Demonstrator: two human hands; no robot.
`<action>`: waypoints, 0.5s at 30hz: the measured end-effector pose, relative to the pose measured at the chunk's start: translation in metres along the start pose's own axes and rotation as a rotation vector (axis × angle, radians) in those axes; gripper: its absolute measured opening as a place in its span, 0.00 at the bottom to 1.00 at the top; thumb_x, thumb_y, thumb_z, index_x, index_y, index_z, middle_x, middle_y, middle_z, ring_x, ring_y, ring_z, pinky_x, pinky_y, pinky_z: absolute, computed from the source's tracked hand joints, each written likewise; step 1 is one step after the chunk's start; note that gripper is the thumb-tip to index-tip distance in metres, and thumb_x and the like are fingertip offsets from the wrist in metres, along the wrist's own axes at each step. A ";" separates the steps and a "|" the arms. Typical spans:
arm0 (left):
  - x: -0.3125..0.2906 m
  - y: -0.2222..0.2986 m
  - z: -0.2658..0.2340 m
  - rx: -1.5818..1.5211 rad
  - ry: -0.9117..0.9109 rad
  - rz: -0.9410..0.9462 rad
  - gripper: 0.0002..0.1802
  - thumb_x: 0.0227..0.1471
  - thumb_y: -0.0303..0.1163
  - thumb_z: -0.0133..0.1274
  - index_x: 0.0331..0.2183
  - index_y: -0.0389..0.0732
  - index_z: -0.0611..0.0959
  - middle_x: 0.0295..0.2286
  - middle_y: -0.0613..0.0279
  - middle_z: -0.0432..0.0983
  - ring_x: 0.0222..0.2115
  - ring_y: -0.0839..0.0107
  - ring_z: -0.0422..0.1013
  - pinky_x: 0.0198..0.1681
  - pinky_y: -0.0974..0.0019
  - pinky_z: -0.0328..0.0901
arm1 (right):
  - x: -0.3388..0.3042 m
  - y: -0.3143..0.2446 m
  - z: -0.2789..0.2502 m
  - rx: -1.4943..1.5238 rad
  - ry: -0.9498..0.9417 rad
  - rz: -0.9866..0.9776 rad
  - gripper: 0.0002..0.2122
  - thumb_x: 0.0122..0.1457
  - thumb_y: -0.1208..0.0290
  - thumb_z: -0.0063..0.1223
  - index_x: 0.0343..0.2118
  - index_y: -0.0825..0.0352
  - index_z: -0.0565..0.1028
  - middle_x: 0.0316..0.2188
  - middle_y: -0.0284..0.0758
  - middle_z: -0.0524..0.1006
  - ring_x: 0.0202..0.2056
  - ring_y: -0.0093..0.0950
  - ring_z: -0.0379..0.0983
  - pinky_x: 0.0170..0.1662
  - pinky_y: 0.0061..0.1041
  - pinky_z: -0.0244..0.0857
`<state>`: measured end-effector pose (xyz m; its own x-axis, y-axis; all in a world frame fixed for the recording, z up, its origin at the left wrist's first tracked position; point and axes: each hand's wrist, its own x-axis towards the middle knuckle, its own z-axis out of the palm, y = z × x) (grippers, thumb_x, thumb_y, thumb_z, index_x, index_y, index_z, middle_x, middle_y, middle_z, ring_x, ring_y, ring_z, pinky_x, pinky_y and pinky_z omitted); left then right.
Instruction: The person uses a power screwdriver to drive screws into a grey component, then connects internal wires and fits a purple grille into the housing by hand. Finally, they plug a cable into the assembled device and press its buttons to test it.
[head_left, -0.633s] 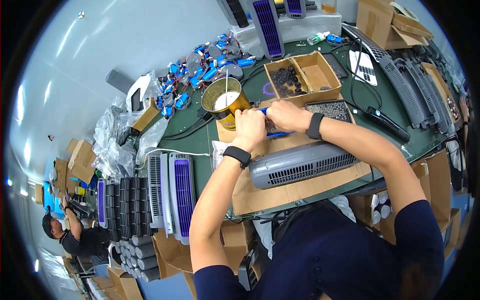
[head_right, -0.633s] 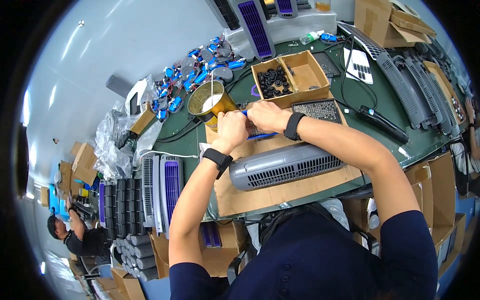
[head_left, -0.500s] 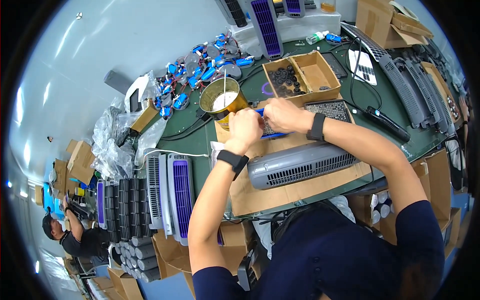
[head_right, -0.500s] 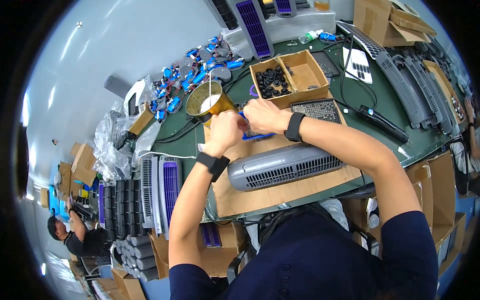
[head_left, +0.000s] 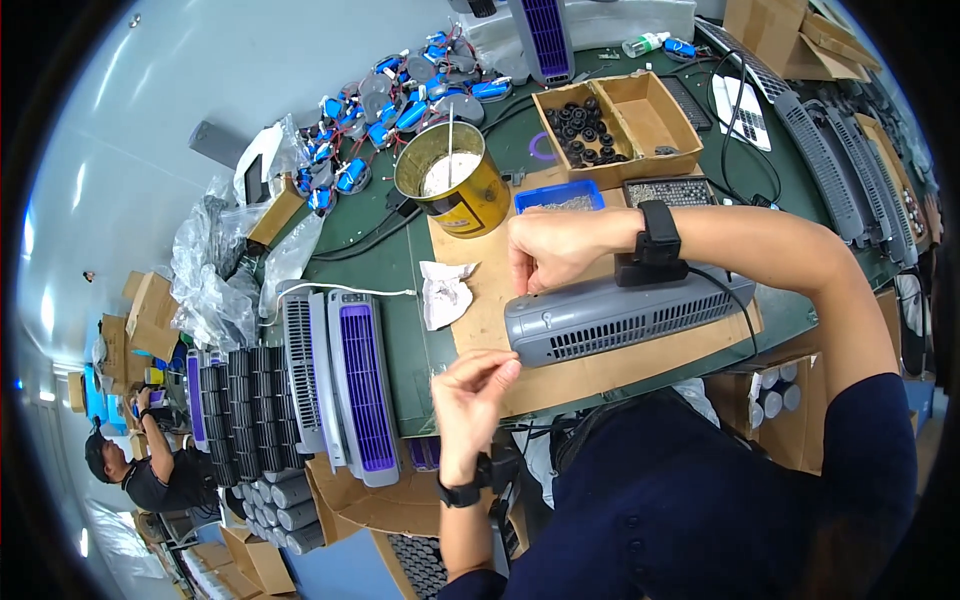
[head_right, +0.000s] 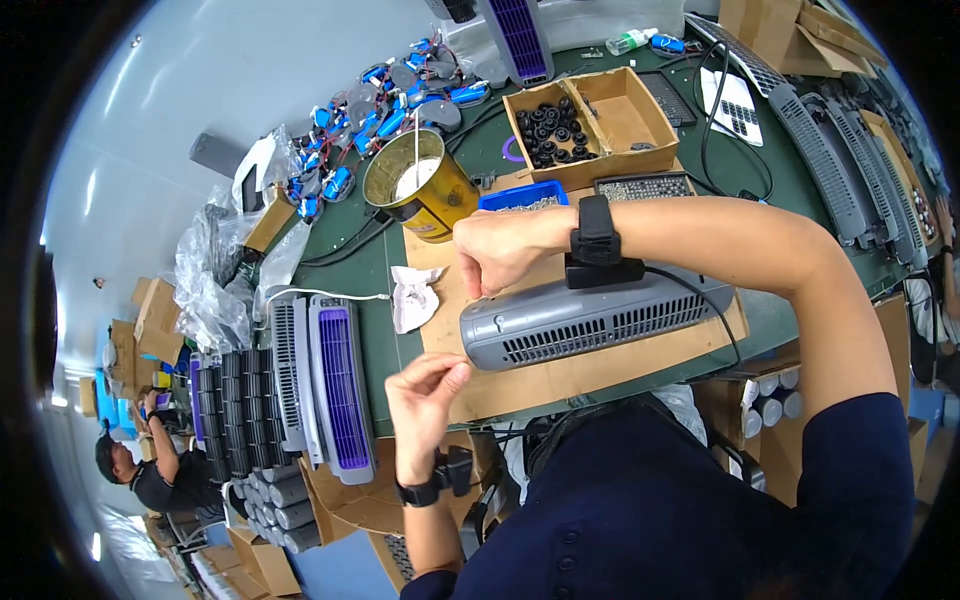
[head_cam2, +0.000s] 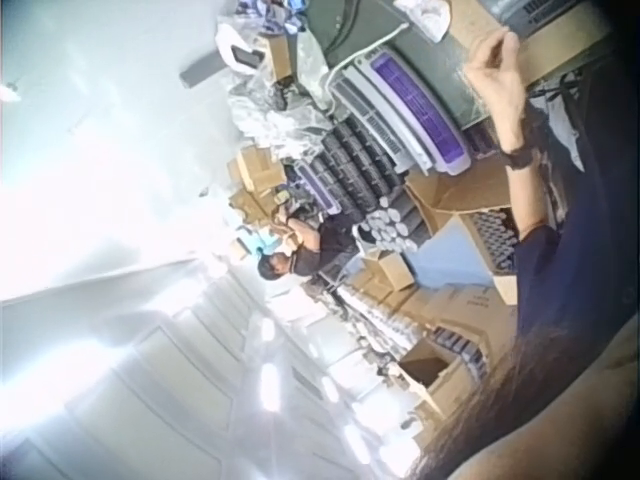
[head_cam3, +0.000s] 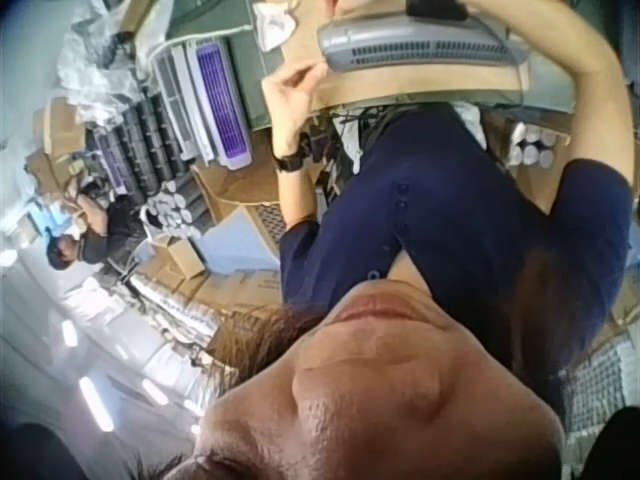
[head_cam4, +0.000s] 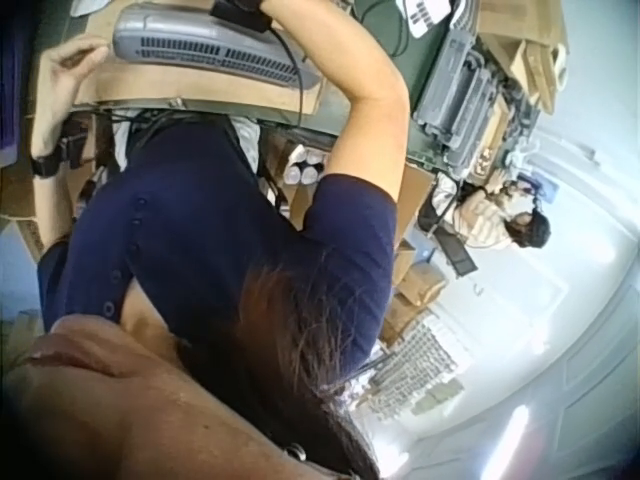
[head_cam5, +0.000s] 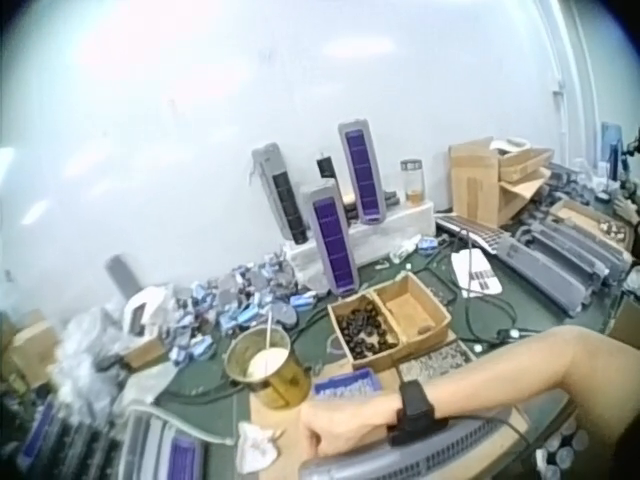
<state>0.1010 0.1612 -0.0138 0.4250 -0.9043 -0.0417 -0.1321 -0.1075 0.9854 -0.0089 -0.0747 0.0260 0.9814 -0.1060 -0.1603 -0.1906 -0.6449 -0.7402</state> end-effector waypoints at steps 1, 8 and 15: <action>-0.007 -0.006 0.005 -0.060 0.033 -0.032 0.06 0.48 0.20 0.63 0.32 0.33 0.86 0.31 0.60 0.80 0.30 0.78 0.74 0.34 0.76 0.69 | 0.001 0.001 0.001 0.004 -0.009 0.002 0.07 0.44 0.78 0.60 0.29 0.69 0.83 0.27 0.40 0.82 0.30 0.31 0.80 0.34 0.29 0.72; -0.024 -0.022 0.039 -0.258 0.129 -0.035 0.08 0.47 0.15 0.61 0.34 0.31 0.86 0.34 0.58 0.79 0.32 0.77 0.75 0.36 0.77 0.70 | -0.005 0.004 0.008 -0.068 0.052 -0.073 0.06 0.44 0.83 0.57 0.27 0.71 0.80 0.23 0.42 0.80 0.27 0.34 0.79 0.31 0.28 0.71; -0.029 -0.034 0.047 -0.271 0.227 -0.042 0.08 0.46 0.14 0.62 0.32 0.31 0.85 0.32 0.57 0.80 0.30 0.76 0.76 0.34 0.77 0.71 | 0.000 0.006 0.014 -0.087 0.123 -0.194 0.07 0.44 0.85 0.57 0.26 0.72 0.71 0.20 0.42 0.76 0.25 0.39 0.75 0.27 0.35 0.65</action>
<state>0.0506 0.1719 -0.0535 0.6171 -0.7833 -0.0754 0.1189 -0.0019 0.9929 -0.0107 -0.0677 0.0126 0.9960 -0.0619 0.0638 -0.0008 -0.7241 -0.6897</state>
